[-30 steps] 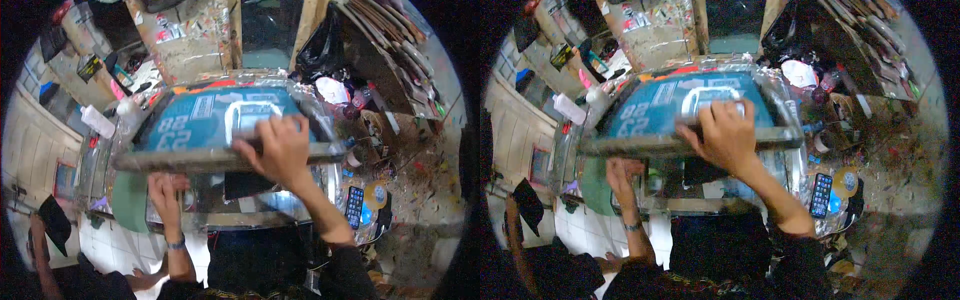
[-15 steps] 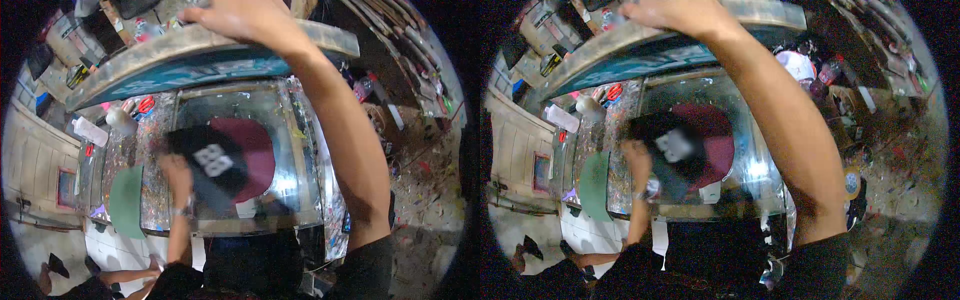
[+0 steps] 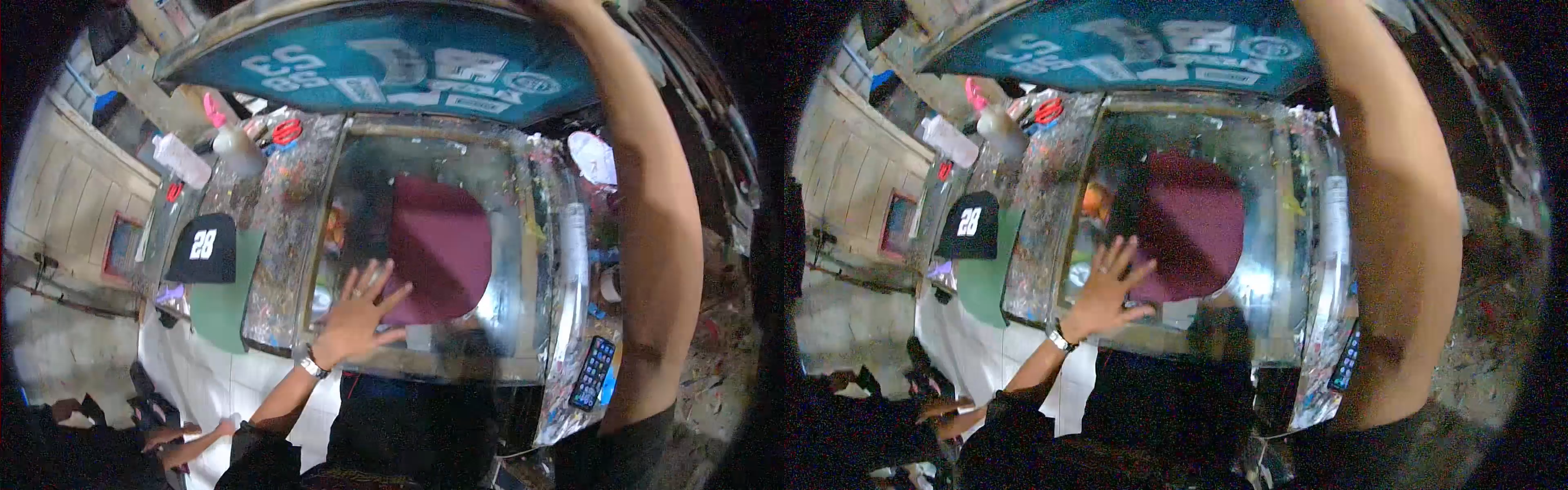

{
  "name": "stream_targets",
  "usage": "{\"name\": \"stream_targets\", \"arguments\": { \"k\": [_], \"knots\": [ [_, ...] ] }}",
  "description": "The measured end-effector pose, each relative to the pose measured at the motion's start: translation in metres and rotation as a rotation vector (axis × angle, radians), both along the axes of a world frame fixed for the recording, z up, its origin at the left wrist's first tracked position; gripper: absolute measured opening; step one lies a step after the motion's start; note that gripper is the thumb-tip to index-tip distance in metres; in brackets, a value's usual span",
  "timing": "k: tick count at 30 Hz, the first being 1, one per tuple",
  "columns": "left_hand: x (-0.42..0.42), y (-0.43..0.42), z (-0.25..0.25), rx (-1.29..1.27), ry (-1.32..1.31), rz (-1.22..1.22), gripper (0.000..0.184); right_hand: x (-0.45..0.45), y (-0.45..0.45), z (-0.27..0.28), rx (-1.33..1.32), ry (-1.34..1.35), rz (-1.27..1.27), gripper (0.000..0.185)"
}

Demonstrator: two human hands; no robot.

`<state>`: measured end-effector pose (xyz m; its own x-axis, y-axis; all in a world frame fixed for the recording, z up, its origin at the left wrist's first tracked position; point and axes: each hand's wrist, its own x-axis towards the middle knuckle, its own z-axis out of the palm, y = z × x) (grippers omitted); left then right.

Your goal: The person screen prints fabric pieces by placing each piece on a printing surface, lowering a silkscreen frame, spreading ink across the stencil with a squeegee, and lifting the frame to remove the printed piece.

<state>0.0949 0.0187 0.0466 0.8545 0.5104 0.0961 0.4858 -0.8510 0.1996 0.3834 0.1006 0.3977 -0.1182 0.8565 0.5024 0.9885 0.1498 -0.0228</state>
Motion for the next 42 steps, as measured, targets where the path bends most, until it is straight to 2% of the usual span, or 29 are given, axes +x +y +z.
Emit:
{"name": "stream_targets", "arguments": {
  "k": [1,4,7,8,10,12,14,15,16,18,19,21,22,24,25,27,28,30,32,33,34,36,38,39,40,42],
  "knots": [
    [0.002,0.002,-0.009,0.012,-0.013,-0.012,0.070,-0.004,0.002,0.000,0.011,0.019,-0.117,0.056],
    [0.001,0.002,-0.022,-0.045,0.049,-0.032,0.067,-0.006,0.003,0.000,-0.007,0.097,-0.219,0.070],
    [-0.003,0.002,-0.023,-0.046,0.013,-0.037,0.062,-0.015,0.000,0.009,-0.087,0.147,-0.224,0.074],
    [-0.005,0.002,-0.024,-0.032,-0.003,-0.023,0.062,-0.020,0.000,0.003,0.012,0.111,-0.261,0.067],
    [-0.007,0.002,-0.027,-0.037,0.019,-0.041,0.061,0.013,0.033,-0.007,0.064,0.013,-0.197,0.081],
    [-0.007,0.003,-0.026,0.007,-0.028,-0.031,0.061,-0.003,0.014,-0.024,0.132,0.023,-0.280,0.081],
    [-0.009,-0.001,-0.008,-0.086,-0.198,-0.017,0.063,-0.024,-0.015,-0.040,0.153,0.032,-0.268,0.071],
    [-0.009,-0.002,0.010,-0.048,-0.330,0.053,0.067,-0.035,-0.031,-0.050,0.194,0.013,-0.242,0.064],
    [-0.007,0.002,0.029,-0.032,-0.338,0.043,0.067,-0.044,-0.048,-0.066,0.223,0.009,-0.222,0.058],
    [-0.012,-0.001,0.056,-0.535,-1.233,0.302,0.069,-0.057,-0.082,-0.117,0.364,-0.099,-0.112,0.042],
    [-0.020,-0.004,0.060,-0.533,-1.241,0.307,0.069,-0.067,-0.100,-0.141,0.334,-0.101,-0.091,0.037],
    [-0.029,-0.011,0.059,-0.733,-1.492,0.731,0.057,-0.083,-0.130,-0.189,0.212,-0.131,-0.060,0.034],
    [-0.035,-0.019,0.040,-0.740,-1.524,0.740,0.057,-0.087,-0.140,-0.212,0.126,-0.153,-0.054,0.034],
    [-0.054,-0.025,-0.008,-1.030,-1.339,0.823,0.039,-0.087,-0.144,-0.257,-0.082,-0.036,-0.049,0.031],
    [-0.055,-0.023,-0.012,-1.022,-1.336,0.831,0.039,-0.082,-0.135,-0.264,-0.082,-0.028,-0.043,0.031],
    [-0.061,-0.031,-0.022,-1.010,-1.289,0.816,0.029,-0.065,-0.128,-0.275,-0.468,0.126,-0.057,0.034],
    [-0.064,-0.034,-0.032,-1.023,-1.288,0.842,0.029,-0.059,-0.128,-0.266,-0.434,0.139,0.005,0.037],
    [-0.066,-0.029,-0.051,-0.849,-1.235,0.791,0.027,-0.056,-0.135,-0.260,-0.546,0.104,-0.007,0.037],
    [-0.064,-0.033,-0.049,-0.819,-1.266,0.848,0.026,-0.062,-0.144,-0.282,-0.456,0.084,0.029,0.032],
    [-0.066,-0.034,-0.054,-0.784,-1.230,0.826,0.025,-0.062,-0.144,-0.297,-0.324,0.026,0.104,0.028],
    [-0.065,-0.031,-0.049,-0.739,-1.201,0.804,0.025,-0.059,-0.140,-0.310,-0.307,-0.025,0.128,0.030],
    [-0.064,-0.035,-0.041,-0.765,-1.242,0.862,0.022,-0.042,-0.103,-0.332,-0.080,-0.110,0.110,0.024],
    [-0.068,-0.033,-0.045,-0.932,-1.303,0.848,0.020,-0.026,-0.051,-0.313,-0.314,-0.098,-0.067,0.020],
    [-0.071,-0.030,-0.060,-0.961,-1.263,0.821,0.020,-0.004,-0.026,-0.312,-0.328,-0.076,-0.018,0.033],
    [-0.072,-0.029,-0.056,-0.959,-1.238,0.807,0.020,-0.006,-0.015,-0.284,-0.339,-0.024,0.044,0.035],
    [-0.070,-0.030,-0.047,-0.999,-1.255,0.851,0.020,0.004,0.003,-0.295,-0.061,-0.044,0.144,0.035]
  ]
}}
